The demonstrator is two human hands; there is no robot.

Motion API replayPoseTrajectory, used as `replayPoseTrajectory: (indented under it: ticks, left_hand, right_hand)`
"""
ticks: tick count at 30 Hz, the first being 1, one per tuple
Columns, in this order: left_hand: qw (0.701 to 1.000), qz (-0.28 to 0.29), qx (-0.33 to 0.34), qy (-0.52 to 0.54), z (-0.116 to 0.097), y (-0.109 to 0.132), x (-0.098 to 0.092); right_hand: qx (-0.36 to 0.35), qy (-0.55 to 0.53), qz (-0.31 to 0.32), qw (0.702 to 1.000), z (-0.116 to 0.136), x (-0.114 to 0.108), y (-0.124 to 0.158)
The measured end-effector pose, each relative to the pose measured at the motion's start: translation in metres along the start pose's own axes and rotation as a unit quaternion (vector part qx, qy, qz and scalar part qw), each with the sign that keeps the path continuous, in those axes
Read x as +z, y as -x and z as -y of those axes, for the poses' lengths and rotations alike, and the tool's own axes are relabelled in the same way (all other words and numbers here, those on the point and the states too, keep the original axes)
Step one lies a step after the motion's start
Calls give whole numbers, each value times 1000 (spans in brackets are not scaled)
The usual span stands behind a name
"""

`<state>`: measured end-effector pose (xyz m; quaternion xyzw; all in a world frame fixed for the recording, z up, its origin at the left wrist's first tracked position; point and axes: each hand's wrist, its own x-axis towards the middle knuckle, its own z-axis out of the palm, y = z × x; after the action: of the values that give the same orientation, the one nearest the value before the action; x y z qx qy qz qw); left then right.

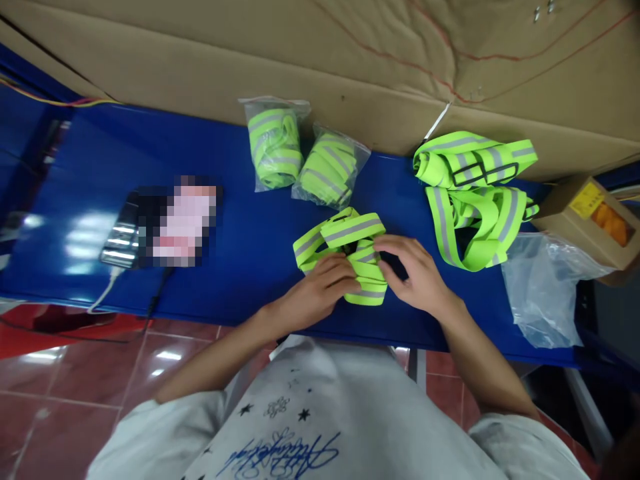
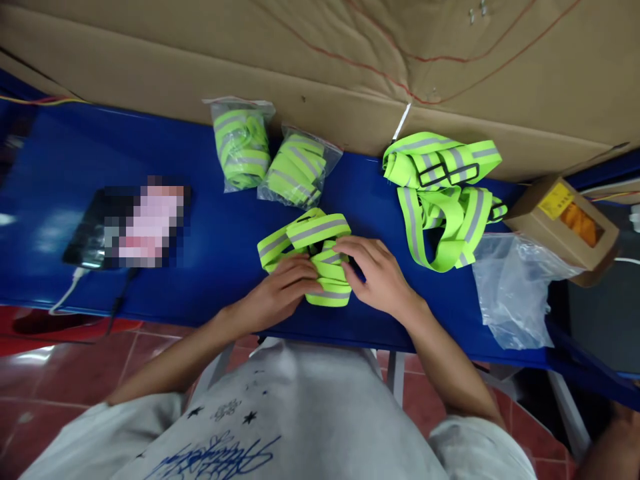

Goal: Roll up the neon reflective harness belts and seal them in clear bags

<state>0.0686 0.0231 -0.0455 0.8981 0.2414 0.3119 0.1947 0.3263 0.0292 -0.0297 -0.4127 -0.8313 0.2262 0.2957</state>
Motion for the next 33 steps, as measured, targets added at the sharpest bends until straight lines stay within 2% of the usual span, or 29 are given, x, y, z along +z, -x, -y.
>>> replayPoseTrajectory:
  ticks: [2,6,9,12,15,20,24,26,28,30,31,33]
  left_hand:
    - [999,-23,15,36,-9,5,7]
    - [997,13,66,24,-22,8,10]
    - [996,14,84,-19,-25,12,5]
    - [996,11,68,-51,-26,19,-4]
    - [997,38,20,-71,-29,28,-16]
    - [994,63,-28,-88,-28,44,-34]
    - [982,151,-83,-78,-27,51,-57]
    - [975,193,-94,-52,-32,49,-73]
    - [970,222,-98,-26,-42,41,-86]
    - [969,226,-104,-7,-55,27,-91]
    - [973,208,-105,-4,-61,19,-87]
    - [984,142,-107,-17,-68,3,-69]
  right_hand:
    - [-29,46,40,998,3,-1,-1]
    - [-26,33,186,982,4,-4,-2]
    - [-2,-9,223,975,-2,-6,0]
    - [13,-58,185,981,-9,-11,1]
    - [24,-103,176,979,-14,-21,1]
    - [103,-108,165,975,-32,-39,2]
    - [132,-78,140,978,-43,-46,13]
    - [147,-10,93,985,-34,-47,18]
    - [164,86,0,983,-13,-45,20]
    - [157,133,-81,975,13,-37,16]
    - [136,124,-84,979,24,-32,13]
    - [71,100,-20,992,41,-19,5]
